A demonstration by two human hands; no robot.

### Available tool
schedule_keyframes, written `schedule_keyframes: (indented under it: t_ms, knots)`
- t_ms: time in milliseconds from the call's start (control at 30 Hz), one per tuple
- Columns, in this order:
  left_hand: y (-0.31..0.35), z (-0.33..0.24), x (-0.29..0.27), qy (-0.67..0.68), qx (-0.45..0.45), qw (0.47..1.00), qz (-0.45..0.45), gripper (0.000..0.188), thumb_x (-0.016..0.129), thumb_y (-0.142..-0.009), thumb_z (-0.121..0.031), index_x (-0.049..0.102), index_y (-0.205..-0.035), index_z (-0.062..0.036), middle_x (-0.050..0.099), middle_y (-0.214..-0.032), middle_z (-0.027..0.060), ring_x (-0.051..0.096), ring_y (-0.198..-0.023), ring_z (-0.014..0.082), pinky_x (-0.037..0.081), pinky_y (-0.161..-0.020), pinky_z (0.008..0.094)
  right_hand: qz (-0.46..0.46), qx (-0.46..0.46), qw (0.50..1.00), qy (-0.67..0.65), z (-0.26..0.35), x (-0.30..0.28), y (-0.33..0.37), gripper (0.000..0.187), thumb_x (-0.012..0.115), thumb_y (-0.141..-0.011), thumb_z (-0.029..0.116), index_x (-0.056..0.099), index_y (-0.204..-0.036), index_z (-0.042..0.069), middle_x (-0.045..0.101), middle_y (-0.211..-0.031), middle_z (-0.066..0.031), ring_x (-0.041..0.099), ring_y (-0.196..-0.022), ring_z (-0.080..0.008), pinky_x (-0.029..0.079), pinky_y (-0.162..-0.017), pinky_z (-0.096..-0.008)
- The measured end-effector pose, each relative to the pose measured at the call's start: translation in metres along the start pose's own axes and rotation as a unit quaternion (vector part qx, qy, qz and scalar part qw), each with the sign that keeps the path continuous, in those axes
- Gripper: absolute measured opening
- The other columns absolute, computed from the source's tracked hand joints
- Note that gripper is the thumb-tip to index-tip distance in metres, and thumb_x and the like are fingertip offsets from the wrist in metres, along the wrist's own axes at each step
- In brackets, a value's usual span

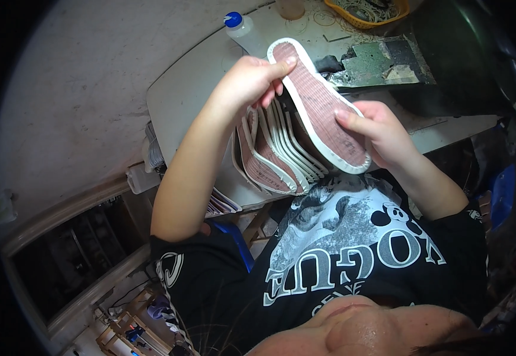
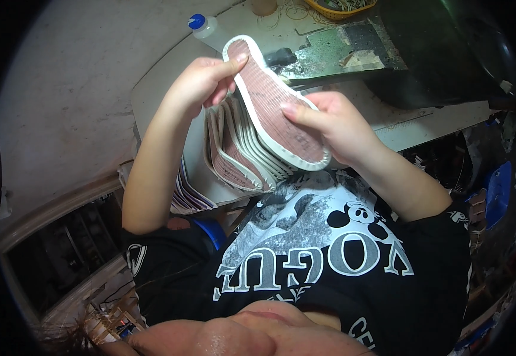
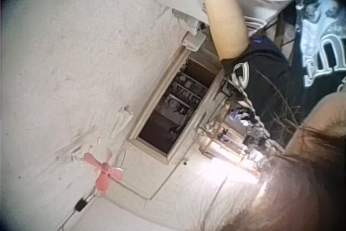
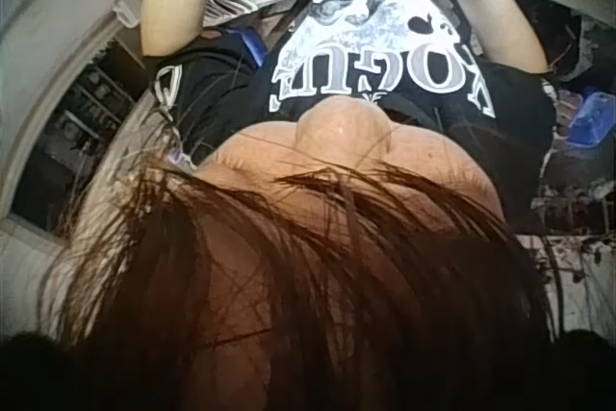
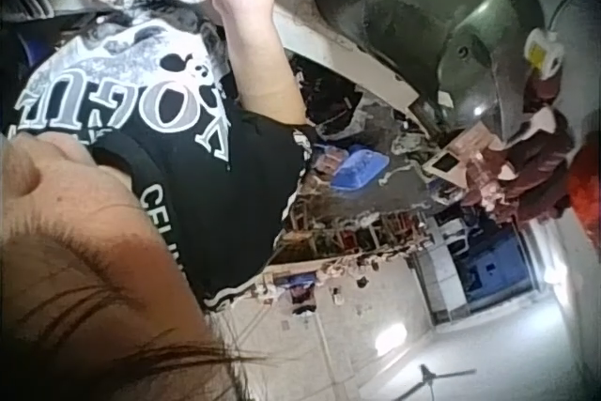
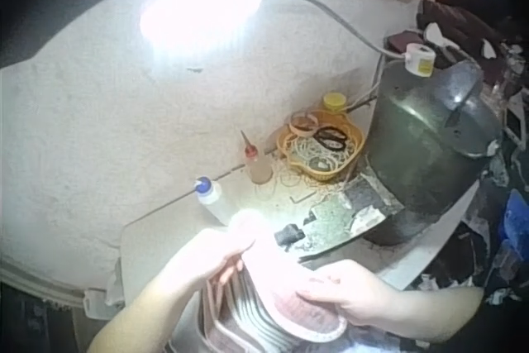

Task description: The recorder is inspecting and applying adhesive to shoe insoles at a manufacturing workstation.

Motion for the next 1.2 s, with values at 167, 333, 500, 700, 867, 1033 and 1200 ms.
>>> schedule_keyframes:
  t_ms: [167,333,500,700,867,1033,1200]
  knots:
    - [0.002,0.015,-0.015,0.018,0.054,0.998,0.032,0.038,0.057,-0.091,-0.043,0.059,-0.069,-0.0117,0.051,-0.049,-0.0038,0.041,-0.038,0.0032,0.031,-0.037,0.0193,0.029,-0.074,0.990,0.113,-0.006,0.040,-0.008,0.023,0.063,-0.089,0.021,0.067,-0.092,-0.002,0.068,-0.079,-0.0051,0.062,-0.067,-0.0102,0.050,-0.063,-0.0250]
    - [0.082,0.019,0.043,0.438,0.148,0.884,-0.073,0.034,0.032,-0.102,-0.034,0.047,-0.097,-0.0033,0.048,-0.062,0.0062,0.047,-0.048,0.0132,0.040,-0.045,0.0228,0.077,-0.273,0.820,0.498,0.004,0.083,0.036,0.021,0.066,-0.082,0.021,0.064,-0.072,0.003,0.060,-0.060,-0.0123,0.061,-0.052,-0.0261,0.048,-0.051,-0.0340]
    - [0.084,0.037,0.054,0.561,0.277,0.779,0.023,0.032,0.029,-0.103,-0.032,0.044,-0.092,-0.0057,0.043,-0.058,0.0059,0.041,-0.043,0.0134,0.038,-0.044,0.0232,0.148,-0.313,0.746,0.569,0.005,0.097,0.043,0.026,0.066,-0.081,0.026,0.061,-0.068,0.004,0.059,-0.057,-0.0105,0.060,-0.049,-0.0260,0.048,-0.049,-0.0349]
    - [0.079,0.041,0.063,0.619,0.340,0.707,0.029,0.031,0.037,-0.101,-0.033,0.050,-0.096,-0.0056,0.053,-0.064,0.0073,0.050,-0.048,0.0146,0.042,-0.044,0.0240,0.073,-0.403,0.750,0.520,0.011,0.091,0.043,0.021,0.070,-0.079,0.021,0.057,-0.078,0.004,0.060,-0.066,-0.0095,0.061,-0.056,-0.0222,0.049,-0.051,-0.0323]
    - [0.096,0.030,0.068,0.471,0.346,0.790,-0.186,0.024,0.056,-0.095,-0.015,0.052,-0.112,0.0001,0.063,-0.099,0.0071,0.061,-0.083,0.0097,0.049,-0.076,0.0230,-0.035,-0.392,0.790,0.471,0.022,0.075,0.037,0.019,0.071,-0.080,0.012,0.059,-0.090,0.002,0.061,-0.070,-0.0069,0.063,-0.059,-0.0175,0.051,-0.052,-0.0284]
    - [0.104,0.023,0.071,0.394,0.394,0.776,-0.296,0.024,0.059,-0.092,-0.008,0.052,-0.112,0.0028,0.063,-0.100,0.0082,0.059,-0.085,0.0086,0.047,-0.078,0.0224,-0.048,-0.411,0.740,0.530,0.025,0.065,0.039,0.014,0.070,-0.080,0.014,0.063,-0.083,0.002,0.062,-0.069,-0.0089,0.064,-0.062,-0.0227,0.051,-0.056,-0.0309]
    - [0.105,0.020,0.075,0.342,0.402,0.785,-0.323,0.021,0.059,-0.091,-0.007,0.053,-0.108,0.0028,0.064,-0.098,0.0081,0.059,-0.084,0.0078,0.047,-0.077,0.0221,-0.050,-0.423,0.651,0.629,0.027,0.065,0.042,0.012,0.065,-0.079,0.015,0.062,-0.075,0.005,0.061,-0.065,-0.0097,0.063,-0.061,-0.0259,0.050,-0.056,-0.0349]
Point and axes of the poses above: each hand's wrist, its own y-axis away from the middle knuckle, its own x-axis out of the palm, z = x × y, the point moved 3 cm from there along -y, towards the middle knuckle
